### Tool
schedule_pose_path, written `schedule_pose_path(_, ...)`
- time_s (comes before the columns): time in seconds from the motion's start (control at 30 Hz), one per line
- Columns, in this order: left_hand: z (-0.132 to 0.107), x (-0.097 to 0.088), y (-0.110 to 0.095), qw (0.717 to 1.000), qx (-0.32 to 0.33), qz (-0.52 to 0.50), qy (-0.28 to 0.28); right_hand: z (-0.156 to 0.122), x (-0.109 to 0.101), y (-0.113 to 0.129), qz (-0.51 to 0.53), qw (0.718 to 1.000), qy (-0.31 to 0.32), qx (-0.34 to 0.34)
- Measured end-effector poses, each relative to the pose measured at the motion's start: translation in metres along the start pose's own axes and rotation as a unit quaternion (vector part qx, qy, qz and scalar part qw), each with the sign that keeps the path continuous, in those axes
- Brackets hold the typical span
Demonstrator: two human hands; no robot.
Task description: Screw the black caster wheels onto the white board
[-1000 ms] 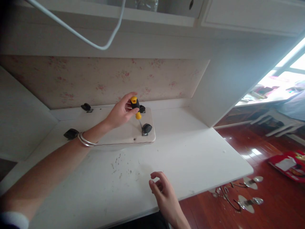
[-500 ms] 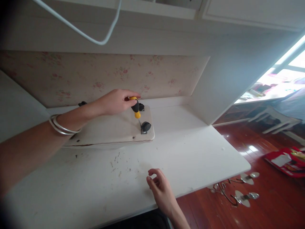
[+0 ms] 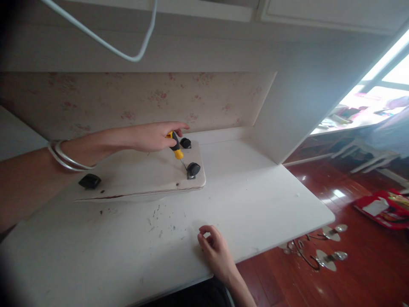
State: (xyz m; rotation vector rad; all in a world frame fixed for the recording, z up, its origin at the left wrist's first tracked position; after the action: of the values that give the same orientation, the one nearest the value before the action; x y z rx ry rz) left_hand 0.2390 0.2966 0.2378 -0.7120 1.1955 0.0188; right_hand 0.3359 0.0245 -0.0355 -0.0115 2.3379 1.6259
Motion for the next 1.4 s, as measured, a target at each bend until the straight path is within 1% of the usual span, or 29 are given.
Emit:
schedule_pose_path(0.03,-0.001,0.001,0.001,1.0,-0.016,0.01,-0.003,0.0,0.0,0.0,-0.003,1.0,-0.005,0.0)
schedule_pose_path(0.1,-0.003,0.002,0.003,0.998,-0.041,0.044,-0.032,0.001,0.001,0.0,-0.015,1.0,-0.017,-0.002)
schedule_pose_path(0.17,-0.003,0.003,0.002,0.995,-0.046,0.059,-0.061,0.001,0.001,-0.001,-0.029,0.999,-0.028,-0.006)
schedule_pose_path(0.2,-0.002,0.003,0.001,0.996,-0.038,0.056,-0.063,0.001,0.002,-0.001,-0.034,0.999,-0.033,-0.008)
schedule_pose_path(0.23,-0.001,0.004,-0.001,0.997,-0.022,0.051,-0.052,0.001,0.002,-0.001,-0.038,0.999,-0.037,-0.01)
schedule_pose_path(0.33,0.004,0.006,-0.007,0.998,0.035,0.041,0.013,0.0,0.002,0.001,-0.04,0.998,-0.045,-0.016)
schedule_pose_path(0.37,0.005,0.006,-0.008,0.998,0.042,0.045,0.023,0.0,0.002,0.002,-0.041,0.998,-0.05,-0.018)
schedule_pose_path(0.43,0.007,0.005,-0.007,0.998,0.02,0.059,0.01,-0.001,0.001,0.003,-0.045,0.997,-0.06,-0.021)
schedule_pose_path(0.5,0.007,0.003,-0.005,0.997,-0.019,0.067,-0.024,-0.001,0.001,0.004,-0.054,0.996,-0.069,-0.03)
schedule_pose_path(0.53,0.007,0.002,-0.005,0.997,-0.029,0.063,-0.039,-0.001,0.0,0.005,-0.06,0.995,-0.071,-0.036)
schedule_pose_path(0.6,0.008,0.003,-0.006,0.998,-0.012,0.041,-0.049,0.0,0.001,0.005,-0.069,0.994,-0.069,-0.047)
schedule_pose_path(0.67,0.009,0.004,-0.009,0.999,0.033,0.023,-0.029,0.0,0.002,0.005,-0.075,0.994,-0.065,-0.053)
schedule_pose_path(0.73,0.01,0.006,-0.009,0.998,0.054,0.024,-0.003,0.0,0.002,0.005,-0.078,0.994,-0.064,-0.053)
schedule_pose_path(0.8,0.01,0.007,-0.006,0.998,0.03,0.046,0.002,0.0,0.002,0.005,-0.08,0.993,-0.064,-0.052)
schedule_pose_path(0.9,0.01,0.006,-0.002,0.995,-0.034,0.094,-0.022,0.0,0.003,0.005,-0.087,0.993,-0.064,-0.054)
schedule_pose_path(0.93,0.01,0.005,-0.002,0.993,-0.039,0.104,-0.027,-0.001,0.003,0.006,-0.089,0.992,-0.063,-0.056)
schedule_pose_path(1.0,0.011,0.006,-0.005,0.995,-0.01,0.101,-0.023,-0.001,0.003,0.006,-0.09,0.992,-0.063,-0.061)
schedule_pose_path(1.07,0.011,0.007,-0.009,0.997,0.032,0.073,0.001,-0.001,0.003,0.007,-0.091,0.992,-0.065,-0.066)
schedule_pose_path(1.1,0.011,0.008,-0.009,0.998,0.041,0.057,0.01,-0.001,0.003,0.007,-0.091,0.991,-0.066,-0.068)
schedule_pose_path(1.17,0.011,0.008,-0.006,0.999,0.015,0.038,0.003,-0.001,0.003,0.008,-0.092,0.991,-0.067,-0.07)
schedule_pose_path(1.23,0.011,0.007,-0.002,0.998,-0.029,0.042,-0.031,-0.001,0.004,0.007,-0.094,0.991,-0.067,-0.07)
schedule_pose_path(1.27,0.011,0.006,-0.001,0.997,-0.04,0.05,-0.047,-0.001,0.004,0.007,-0.095,0.991,-0.068,-0.069)
schedule_pose_path(1.33,0.011,0.006,-0.002,0.996,-0.022,0.06,-0.056,-0.001,0.004,0.006,-0.098,0.99,-0.068,-0.069)
schedule_pose_path(1.4,0.012,0.008,-0.005,0.998,0.024,0.055,-0.024,0.0,0.004,0.005,-0.1,0.99,-0.067,-0.068)
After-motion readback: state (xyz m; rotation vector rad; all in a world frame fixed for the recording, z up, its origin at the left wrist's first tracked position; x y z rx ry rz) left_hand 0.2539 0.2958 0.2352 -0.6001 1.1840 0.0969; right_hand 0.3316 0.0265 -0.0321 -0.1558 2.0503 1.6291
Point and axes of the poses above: each hand's wrist, its own z-axis towards the middle knuckle, its own x-axis out of the palm, y = z × x, the point moved 5 cm from there along z, towards the middle knuckle, and after that the axes turned 2 degrees about x, right-handed, at the moved point
